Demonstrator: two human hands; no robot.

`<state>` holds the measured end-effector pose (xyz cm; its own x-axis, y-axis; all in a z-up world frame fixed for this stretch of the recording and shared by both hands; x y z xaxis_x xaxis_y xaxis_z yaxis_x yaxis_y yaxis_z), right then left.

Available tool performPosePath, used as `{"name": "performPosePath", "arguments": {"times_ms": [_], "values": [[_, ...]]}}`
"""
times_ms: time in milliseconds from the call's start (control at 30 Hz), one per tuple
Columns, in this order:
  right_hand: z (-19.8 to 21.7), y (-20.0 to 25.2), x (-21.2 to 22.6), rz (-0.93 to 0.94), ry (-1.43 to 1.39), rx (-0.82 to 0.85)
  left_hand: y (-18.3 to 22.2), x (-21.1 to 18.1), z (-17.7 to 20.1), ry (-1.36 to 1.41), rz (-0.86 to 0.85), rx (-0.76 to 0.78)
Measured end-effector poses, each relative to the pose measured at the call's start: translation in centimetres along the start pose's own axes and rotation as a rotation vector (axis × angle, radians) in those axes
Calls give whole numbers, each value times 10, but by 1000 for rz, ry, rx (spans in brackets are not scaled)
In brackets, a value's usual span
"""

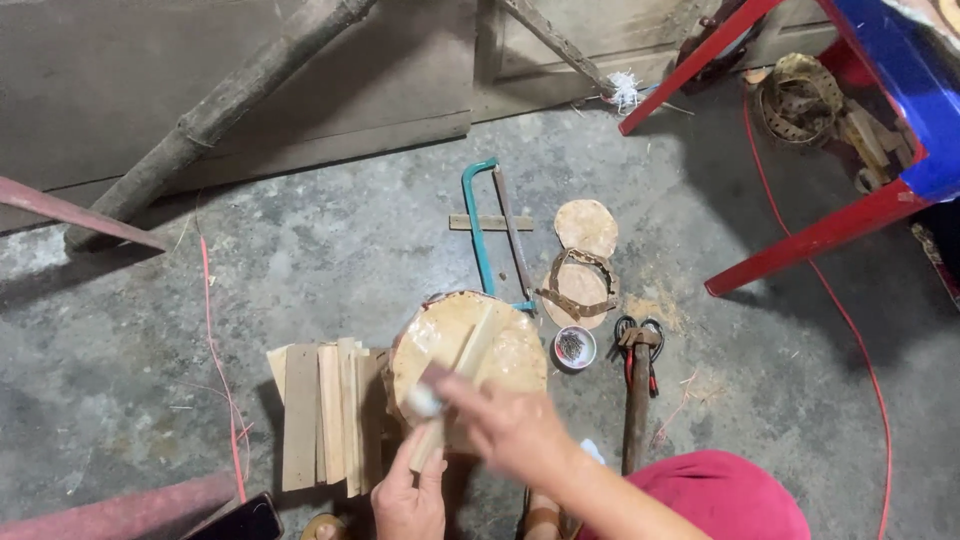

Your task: The person is using sandpaper to smooth the edges and surfaces of small wooden slats.

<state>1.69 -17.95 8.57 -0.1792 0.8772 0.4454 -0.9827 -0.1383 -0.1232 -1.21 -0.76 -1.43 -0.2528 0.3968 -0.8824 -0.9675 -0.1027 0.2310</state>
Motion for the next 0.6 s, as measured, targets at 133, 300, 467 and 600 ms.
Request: {"name": "performPosePath", "arguments": {"times_ms": [133,300,467,600], "values": [[8,-16,-37,-311,3,154,3,-20,5,81,-116,-22],[10,-1,18,-22,-116,199,2,22,-7,-4,-137,-51],[5,-8,-5,-20,-21,153,4,-5,1,21,-132,-8],[6,-23,-48,-314,-21,40,6,-36,9,44,-248,-52]]}}
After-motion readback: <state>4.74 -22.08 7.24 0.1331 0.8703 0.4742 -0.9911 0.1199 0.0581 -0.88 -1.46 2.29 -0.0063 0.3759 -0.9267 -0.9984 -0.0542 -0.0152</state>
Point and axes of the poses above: each hand's wrist, its own y-axis away from the middle knuckle, its own z-axis out of the back of the hand, x = y × z, the point moved 1 cm from there along -y, towards the middle knuckle, and after that the axes turned 2 degrees about -x, right-handed, at the moved point
